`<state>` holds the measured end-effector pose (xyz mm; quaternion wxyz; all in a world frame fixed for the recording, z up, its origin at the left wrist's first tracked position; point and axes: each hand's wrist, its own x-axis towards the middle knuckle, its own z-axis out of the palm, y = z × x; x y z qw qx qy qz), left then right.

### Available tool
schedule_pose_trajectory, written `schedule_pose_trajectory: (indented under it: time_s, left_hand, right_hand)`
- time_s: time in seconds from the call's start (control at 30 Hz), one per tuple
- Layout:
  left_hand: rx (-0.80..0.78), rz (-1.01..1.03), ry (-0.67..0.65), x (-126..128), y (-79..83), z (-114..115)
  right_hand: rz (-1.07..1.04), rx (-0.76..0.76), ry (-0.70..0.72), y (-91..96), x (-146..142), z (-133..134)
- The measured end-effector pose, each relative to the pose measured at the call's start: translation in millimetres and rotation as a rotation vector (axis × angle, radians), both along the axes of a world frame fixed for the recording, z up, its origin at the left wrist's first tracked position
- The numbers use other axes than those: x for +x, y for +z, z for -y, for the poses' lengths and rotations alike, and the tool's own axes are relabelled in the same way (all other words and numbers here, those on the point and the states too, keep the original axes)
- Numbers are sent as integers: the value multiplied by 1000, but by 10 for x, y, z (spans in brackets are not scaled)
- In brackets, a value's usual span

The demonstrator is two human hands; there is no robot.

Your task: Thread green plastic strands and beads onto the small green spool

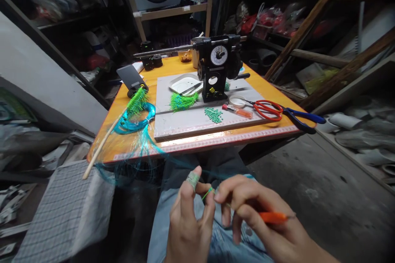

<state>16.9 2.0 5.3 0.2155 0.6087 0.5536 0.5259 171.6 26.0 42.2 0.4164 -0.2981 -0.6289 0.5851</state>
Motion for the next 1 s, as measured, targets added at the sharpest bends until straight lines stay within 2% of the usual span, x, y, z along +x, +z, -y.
schedule_pose_trajectory:
  time_s: [0.07,0.13,0.2,0.3,0.37,0.5,0.57,0.63,0.73,0.8,0.87,1.0]
  left_hand:
    - [64,-16,32,8,11,-10]
    - [147,-46,93,35,18,-13]
    - [208,-52,142,65,11,-8]
    - [224,-1,134,73,-29,17]
    - [110,105,41,45,-57,40]
    - [-176,456,-280,-46,-39,47]
    - [-241,556,-351,-78,11,14]
    - [-277,513,-324,-91,61,-35]
    - [-220,262,-249,-94,104,-99]
    - [-139,113,-205,-95,108,-119]
    - [-86,31,-179,-94,97,-116]
    - [-46,108,-112,-53,44,-72]
  right_hand:
    - [-109,-149,-13,-5,19,16]
    - [-5,-165,-82,-4,39,0]
    - [256,-16,-140,3,56,-35]
    - [538,316,-122,12,78,-77]
    - [612,446,-124,12,95,-83]
    - [718,581,-176,15,137,-72]
    - [705,645,-169,24,150,-65]
    - [666,722,-172,33,158,-61]
    - [661,819,-181,31,186,-63]
    - [715,838,-195,8,225,-77]
    - [768,794,-233,-22,267,-101]
    - [682,578,-301,-54,279,-128]
